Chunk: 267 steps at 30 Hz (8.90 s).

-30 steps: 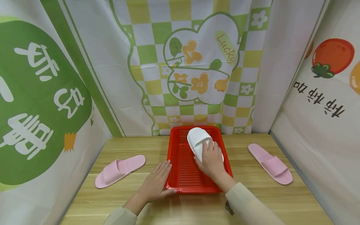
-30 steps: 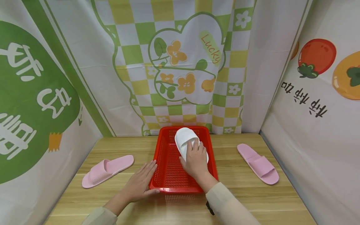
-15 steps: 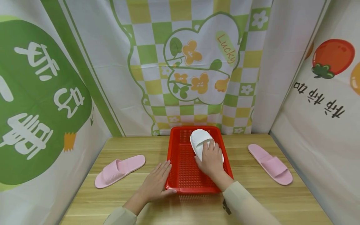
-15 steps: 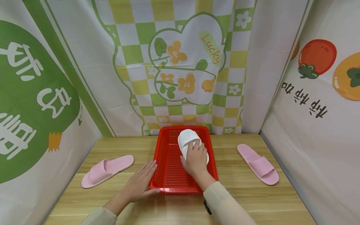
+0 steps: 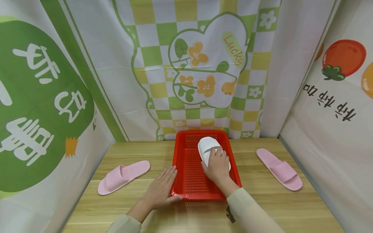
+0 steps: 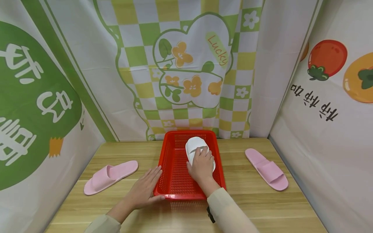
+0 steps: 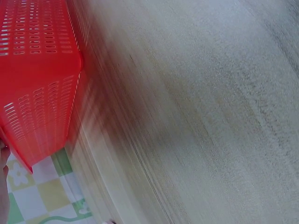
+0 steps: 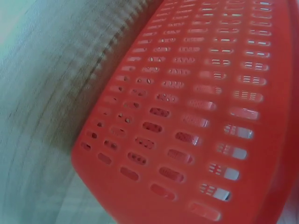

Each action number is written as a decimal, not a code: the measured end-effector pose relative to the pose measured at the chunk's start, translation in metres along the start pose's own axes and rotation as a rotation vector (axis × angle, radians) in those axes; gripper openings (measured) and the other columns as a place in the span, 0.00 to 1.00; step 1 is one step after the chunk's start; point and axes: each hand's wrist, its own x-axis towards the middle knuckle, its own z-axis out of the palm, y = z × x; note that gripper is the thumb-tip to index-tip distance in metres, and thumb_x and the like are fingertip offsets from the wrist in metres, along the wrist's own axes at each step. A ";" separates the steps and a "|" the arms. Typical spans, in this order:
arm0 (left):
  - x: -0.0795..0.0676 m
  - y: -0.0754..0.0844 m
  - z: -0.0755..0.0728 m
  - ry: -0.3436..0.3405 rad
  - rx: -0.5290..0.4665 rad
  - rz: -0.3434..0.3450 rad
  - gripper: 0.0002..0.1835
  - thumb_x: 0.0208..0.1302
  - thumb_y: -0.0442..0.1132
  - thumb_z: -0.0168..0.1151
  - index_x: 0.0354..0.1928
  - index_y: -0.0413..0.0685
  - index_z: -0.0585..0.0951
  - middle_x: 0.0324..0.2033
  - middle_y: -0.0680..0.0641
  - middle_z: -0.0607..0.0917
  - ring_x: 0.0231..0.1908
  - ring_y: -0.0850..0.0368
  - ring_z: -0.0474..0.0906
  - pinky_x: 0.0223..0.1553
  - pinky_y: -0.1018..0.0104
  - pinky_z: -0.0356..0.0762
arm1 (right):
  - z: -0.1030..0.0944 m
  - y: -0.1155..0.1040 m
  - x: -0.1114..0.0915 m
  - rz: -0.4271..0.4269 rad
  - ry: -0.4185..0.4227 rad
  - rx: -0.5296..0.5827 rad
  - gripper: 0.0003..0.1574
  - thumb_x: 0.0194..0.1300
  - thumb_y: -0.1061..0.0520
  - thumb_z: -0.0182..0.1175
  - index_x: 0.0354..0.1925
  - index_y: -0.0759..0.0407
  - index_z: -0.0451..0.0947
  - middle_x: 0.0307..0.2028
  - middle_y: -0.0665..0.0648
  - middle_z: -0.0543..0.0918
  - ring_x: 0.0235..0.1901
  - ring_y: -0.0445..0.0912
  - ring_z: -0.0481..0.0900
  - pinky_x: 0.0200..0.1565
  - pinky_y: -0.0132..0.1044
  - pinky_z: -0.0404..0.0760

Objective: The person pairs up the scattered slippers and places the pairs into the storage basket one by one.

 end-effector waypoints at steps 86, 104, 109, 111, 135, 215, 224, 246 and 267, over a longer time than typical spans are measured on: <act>0.001 0.000 0.000 -0.023 0.031 -0.004 0.53 0.63 0.75 0.38 0.67 0.29 0.65 0.67 0.33 0.65 0.68 0.41 0.60 0.68 0.51 0.55 | 0.037 -0.012 -0.010 0.164 -0.264 -0.073 0.52 0.52 0.36 0.69 0.56 0.74 0.65 0.57 0.80 0.66 0.52 0.73 0.69 0.50 0.62 0.73; 0.001 0.001 -0.001 -0.053 0.011 -0.021 0.53 0.63 0.74 0.41 0.69 0.30 0.62 0.68 0.34 0.63 0.69 0.42 0.58 0.69 0.52 0.52 | 0.035 -0.013 -0.010 0.196 -0.325 -0.102 0.58 0.50 0.34 0.69 0.60 0.76 0.63 0.60 0.79 0.65 0.53 0.71 0.69 0.46 0.60 0.77; 0.001 -0.001 0.000 -0.036 0.016 -0.008 0.53 0.63 0.75 0.39 0.68 0.29 0.64 0.67 0.33 0.65 0.68 0.41 0.60 0.68 0.51 0.55 | 0.034 -0.014 -0.011 0.198 -0.338 -0.105 0.60 0.49 0.33 0.69 0.61 0.76 0.63 0.60 0.79 0.65 0.53 0.71 0.69 0.45 0.60 0.78; 0.001 -0.001 0.001 -0.034 0.019 -0.006 0.53 0.63 0.75 0.39 0.68 0.29 0.64 0.67 0.33 0.65 0.68 0.40 0.60 0.68 0.51 0.55 | 0.033 -0.014 -0.011 0.198 -0.339 -0.106 0.60 0.49 0.33 0.69 0.61 0.76 0.63 0.60 0.79 0.65 0.53 0.71 0.70 0.45 0.60 0.78; 0.001 0.000 0.002 0.003 0.011 -0.001 0.53 0.64 0.75 0.36 0.68 0.29 0.64 0.67 0.33 0.66 0.67 0.40 0.61 0.67 0.50 0.56 | 0.033 -0.013 -0.008 0.161 -0.329 -0.106 0.57 0.51 0.33 0.68 0.60 0.74 0.64 0.59 0.77 0.66 0.52 0.69 0.70 0.49 0.61 0.75; -0.004 -0.001 -0.004 -0.044 0.000 -0.006 0.52 0.64 0.73 0.41 0.67 0.29 0.64 0.68 0.33 0.63 0.68 0.40 0.59 0.67 0.51 0.56 | -0.044 0.104 -0.034 -0.323 0.125 0.161 0.49 0.53 0.46 0.72 0.61 0.74 0.65 0.58 0.74 0.70 0.57 0.67 0.68 0.57 0.62 0.68; -0.004 -0.001 -0.006 -0.059 -0.022 0.007 0.51 0.64 0.71 0.45 0.69 0.29 0.62 0.69 0.33 0.62 0.69 0.39 0.58 0.68 0.50 0.55 | -0.039 0.158 -0.041 -0.428 0.166 0.173 0.49 0.51 0.45 0.72 0.61 0.73 0.66 0.58 0.73 0.71 0.57 0.67 0.68 0.54 0.64 0.68; -0.037 -0.048 -0.021 0.059 0.028 -0.121 0.49 0.65 0.70 0.46 0.65 0.27 0.67 0.64 0.32 0.69 0.65 0.37 0.64 0.64 0.44 0.59 | -0.021 0.250 -0.046 -0.234 0.172 0.168 0.48 0.50 0.48 0.72 0.59 0.77 0.65 0.55 0.77 0.70 0.56 0.71 0.66 0.54 0.65 0.64; -0.076 -0.112 -0.021 0.082 0.073 -0.416 0.46 0.53 0.61 0.68 0.62 0.31 0.68 0.61 0.29 0.69 0.63 0.32 0.63 0.61 0.35 0.57 | -0.008 0.287 -0.058 -0.039 0.035 0.129 0.49 0.57 0.43 0.67 0.59 0.77 0.61 0.54 0.79 0.66 0.51 0.74 0.64 0.46 0.69 0.64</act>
